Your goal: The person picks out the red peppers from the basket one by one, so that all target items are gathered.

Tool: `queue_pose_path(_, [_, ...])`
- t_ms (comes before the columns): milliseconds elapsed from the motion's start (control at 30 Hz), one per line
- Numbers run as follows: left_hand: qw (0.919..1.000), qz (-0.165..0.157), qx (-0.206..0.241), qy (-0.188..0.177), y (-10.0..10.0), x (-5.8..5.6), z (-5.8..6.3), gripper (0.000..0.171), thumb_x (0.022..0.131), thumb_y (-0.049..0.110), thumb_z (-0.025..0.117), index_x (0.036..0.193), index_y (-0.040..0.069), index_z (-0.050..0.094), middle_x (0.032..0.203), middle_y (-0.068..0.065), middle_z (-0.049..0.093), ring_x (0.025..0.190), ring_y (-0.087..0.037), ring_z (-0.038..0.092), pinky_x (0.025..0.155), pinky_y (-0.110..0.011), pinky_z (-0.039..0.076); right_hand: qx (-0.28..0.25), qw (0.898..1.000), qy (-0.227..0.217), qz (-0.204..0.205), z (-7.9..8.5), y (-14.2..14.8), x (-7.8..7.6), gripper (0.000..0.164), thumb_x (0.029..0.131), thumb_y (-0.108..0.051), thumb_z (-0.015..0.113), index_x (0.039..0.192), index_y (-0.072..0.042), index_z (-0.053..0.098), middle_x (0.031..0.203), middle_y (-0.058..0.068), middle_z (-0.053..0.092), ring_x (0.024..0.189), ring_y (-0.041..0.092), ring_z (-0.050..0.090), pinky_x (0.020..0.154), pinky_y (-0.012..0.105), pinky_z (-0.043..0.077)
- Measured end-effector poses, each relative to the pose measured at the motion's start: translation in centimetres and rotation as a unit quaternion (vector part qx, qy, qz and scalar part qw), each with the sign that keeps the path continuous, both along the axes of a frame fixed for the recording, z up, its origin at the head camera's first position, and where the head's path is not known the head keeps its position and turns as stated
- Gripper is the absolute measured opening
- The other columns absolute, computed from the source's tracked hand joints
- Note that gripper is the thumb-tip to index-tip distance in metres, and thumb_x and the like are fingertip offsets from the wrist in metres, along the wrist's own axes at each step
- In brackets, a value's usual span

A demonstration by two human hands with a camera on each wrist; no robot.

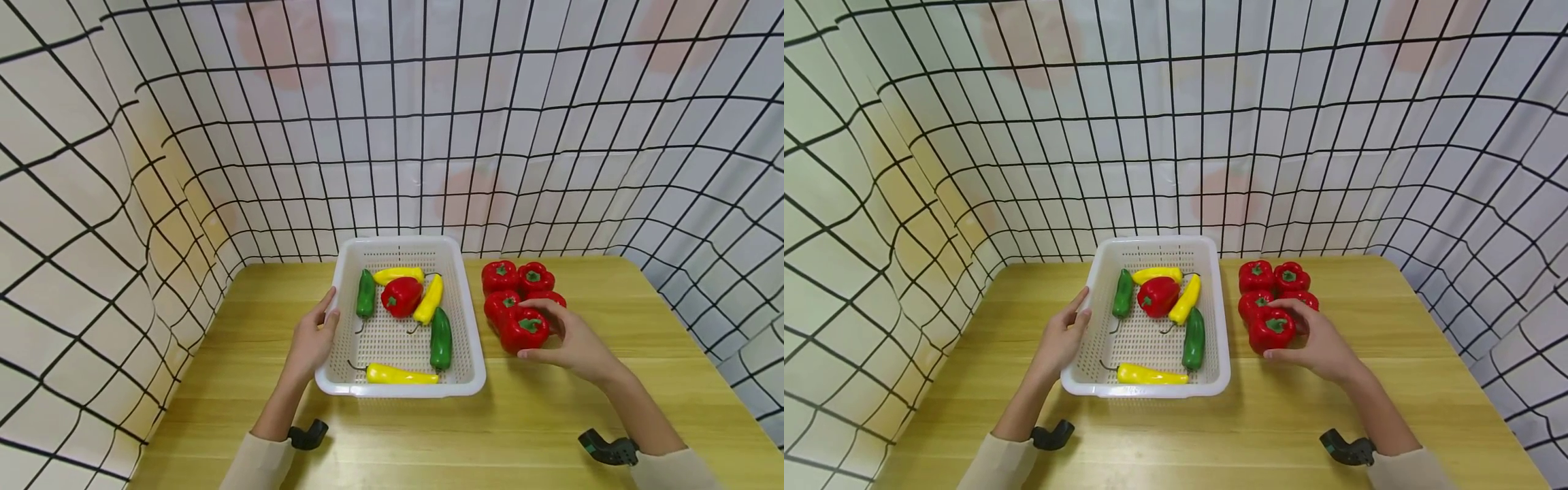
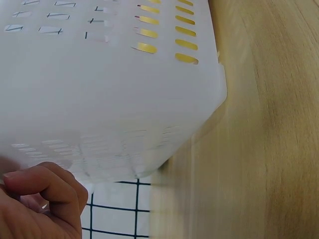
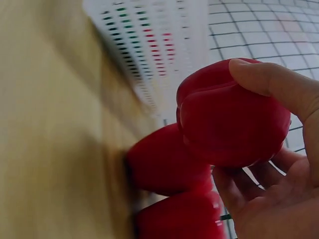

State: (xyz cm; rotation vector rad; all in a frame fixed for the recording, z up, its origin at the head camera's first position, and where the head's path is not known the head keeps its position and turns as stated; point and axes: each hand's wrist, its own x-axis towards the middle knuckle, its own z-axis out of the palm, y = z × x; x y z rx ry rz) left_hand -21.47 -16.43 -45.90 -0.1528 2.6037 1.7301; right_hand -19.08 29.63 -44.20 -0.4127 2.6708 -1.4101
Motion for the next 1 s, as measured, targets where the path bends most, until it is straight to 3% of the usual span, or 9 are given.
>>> queue_pose_path(67, [1.0000,0.001,0.000,0.002,0.0,0.0,0.0,0.052,0.109,0.031,0.051,0.158,0.043,0.037,0.133,-0.021,0.063,0.100,-0.035,0.071,0.072,-0.040,0.066,0.014,1.000,-0.004,-0.005,-0.7,0.0,0.1,0.077,0.082,-0.031,0.088,0.147,-0.021,0.048,0.156,0.015,0.042,0.143,0.044,0.042,0.105,0.014,0.045])
queue_pose_path(167, [1.0000,0.001,0.001,0.002,-0.1,0.0,0.0,0.052,0.109,0.031,0.051,0.158,0.043,0.037,0.131,-0.021,0.064,0.100,-0.035,0.071,0.071,-0.041,0.066,0.024,1.000,-0.014,-0.007,-1.6,0.0,0.4,0.079,0.081,-0.033,0.089,0.148,-0.021,0.048,0.156,0.017,0.042,0.143,0.046,0.042,0.113,0.037,0.049])
queue_pose_path(233, [1.0000,0.002,0.000,0.001,0.0,0.0,0.0,0.052,0.109,0.031,0.051,0.158,0.043,0.037,0.131,-0.021,0.064,0.100,-0.034,0.071,0.071,-0.041,0.066,0.025,0.999,-0.019,-0.008,-2.1,-0.1,0.5,0.080,0.081,-0.033,0.089,0.148,-0.020,0.047,0.155,0.018,0.044,0.141,0.047,0.045,0.110,0.049,0.051])
queue_pose_path(333, [1.0000,0.002,0.001,0.000,0.0,0.1,0.1,0.052,0.109,0.031,0.051,0.158,0.042,0.037,0.131,-0.021,0.064,0.100,-0.035,0.071,0.071,-0.041,0.066,0.014,1.000,-0.025,-0.005,-3.0,-0.3,0.7,0.081,0.080,-0.031,0.090,0.148,-0.019,0.048,0.152,0.019,0.046,0.137,0.047,0.049,0.104,0.035,0.055])
queue_pose_path(467, [1.0000,0.002,0.003,0.000,0.1,0.1,0.2,0.053,0.109,0.030,0.052,0.158,0.042,0.038,0.131,-0.022,0.064,0.100,-0.035,0.071,0.072,-0.042,0.066,0.002,1.000,-0.019,-0.004,-4.0,-0.5,0.7,0.081,0.079,-0.028,0.091,0.147,-0.017,0.049,0.147,0.018,0.052,0.131,0.044,0.056,0.096,0.015,0.051])
queue_pose_path(1000, [1.0000,0.001,-0.002,0.005,0.0,0.1,-0.1,0.052,0.109,0.031,0.052,0.157,0.043,0.038,0.130,-0.021,0.064,0.099,-0.035,0.071,0.070,-0.041,0.066,0.001,1.000,-0.005,-0.010,-5.5,-0.9,0.8,0.083,0.079,-0.026,0.091,0.149,-0.015,0.048,0.148,0.018,0.051,0.132,0.044,0.057,0.098,0.013,0.049])
